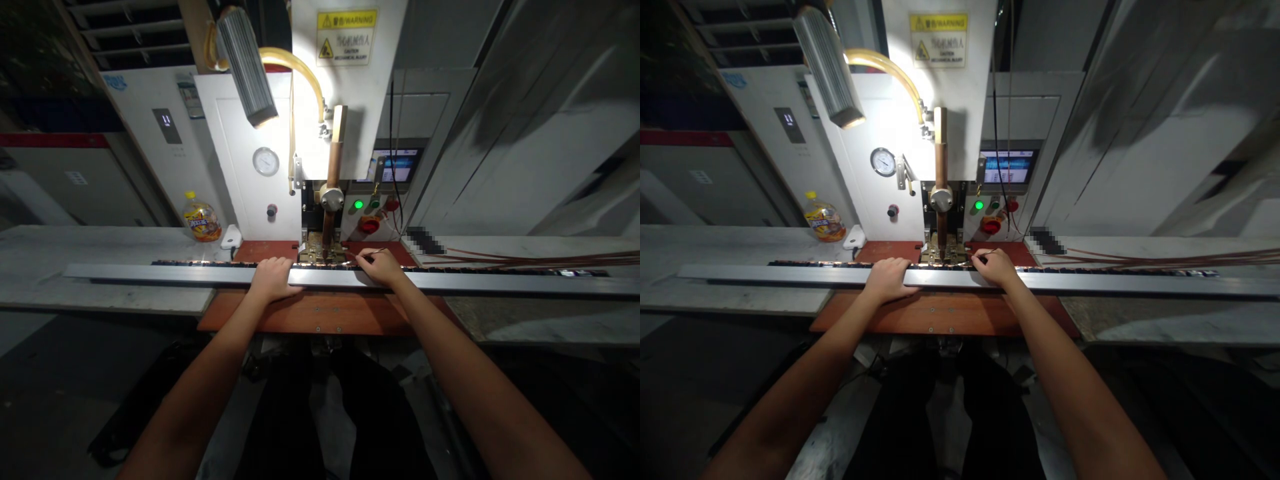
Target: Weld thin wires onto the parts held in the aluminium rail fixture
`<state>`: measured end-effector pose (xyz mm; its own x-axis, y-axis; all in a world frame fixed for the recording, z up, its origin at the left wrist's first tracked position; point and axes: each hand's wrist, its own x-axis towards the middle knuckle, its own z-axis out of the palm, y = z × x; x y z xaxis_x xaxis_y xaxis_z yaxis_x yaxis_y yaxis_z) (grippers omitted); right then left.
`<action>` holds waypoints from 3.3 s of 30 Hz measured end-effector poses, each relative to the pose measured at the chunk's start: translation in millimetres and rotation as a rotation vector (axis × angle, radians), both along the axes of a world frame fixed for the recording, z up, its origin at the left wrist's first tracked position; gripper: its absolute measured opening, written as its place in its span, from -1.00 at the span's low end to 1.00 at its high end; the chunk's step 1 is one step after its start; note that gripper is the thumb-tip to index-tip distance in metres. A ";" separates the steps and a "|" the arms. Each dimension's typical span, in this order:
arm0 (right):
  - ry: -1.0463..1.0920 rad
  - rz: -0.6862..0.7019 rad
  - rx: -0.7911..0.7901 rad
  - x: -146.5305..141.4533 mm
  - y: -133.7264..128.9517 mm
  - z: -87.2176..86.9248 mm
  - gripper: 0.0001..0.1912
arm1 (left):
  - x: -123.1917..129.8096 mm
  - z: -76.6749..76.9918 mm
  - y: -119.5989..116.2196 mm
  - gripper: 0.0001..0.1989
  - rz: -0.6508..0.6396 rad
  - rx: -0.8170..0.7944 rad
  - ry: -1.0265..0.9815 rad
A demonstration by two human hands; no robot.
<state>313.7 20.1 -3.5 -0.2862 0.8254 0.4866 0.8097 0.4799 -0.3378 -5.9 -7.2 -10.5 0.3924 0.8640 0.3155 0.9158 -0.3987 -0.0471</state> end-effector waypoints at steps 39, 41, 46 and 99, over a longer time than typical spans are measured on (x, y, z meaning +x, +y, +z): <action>0.018 0.014 0.034 5.8 1.1 -1.1 -0.67 | 6.7 1.6 0.4 -0.44 0.002 0.011 0.037; 0.007 0.014 0.036 6.0 1.8 -0.8 -0.67 | 6.5 1.7 1.1 -0.44 0.002 0.006 0.040; -0.006 0.010 0.021 6.0 3.5 0.4 -0.68 | 6.4 2.3 3.4 -0.44 0.011 -0.023 0.039; 0.135 0.039 -0.055 7.3 22.8 -0.2 -0.73 | 6.4 11.7 20.2 -0.35 0.011 -0.174 0.068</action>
<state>321.0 42.8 -3.7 -0.2533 0.8417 0.4768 0.7363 0.4874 -0.4693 0.4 13.1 1.2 0.3980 0.9076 0.1336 0.9172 -0.3963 -0.0399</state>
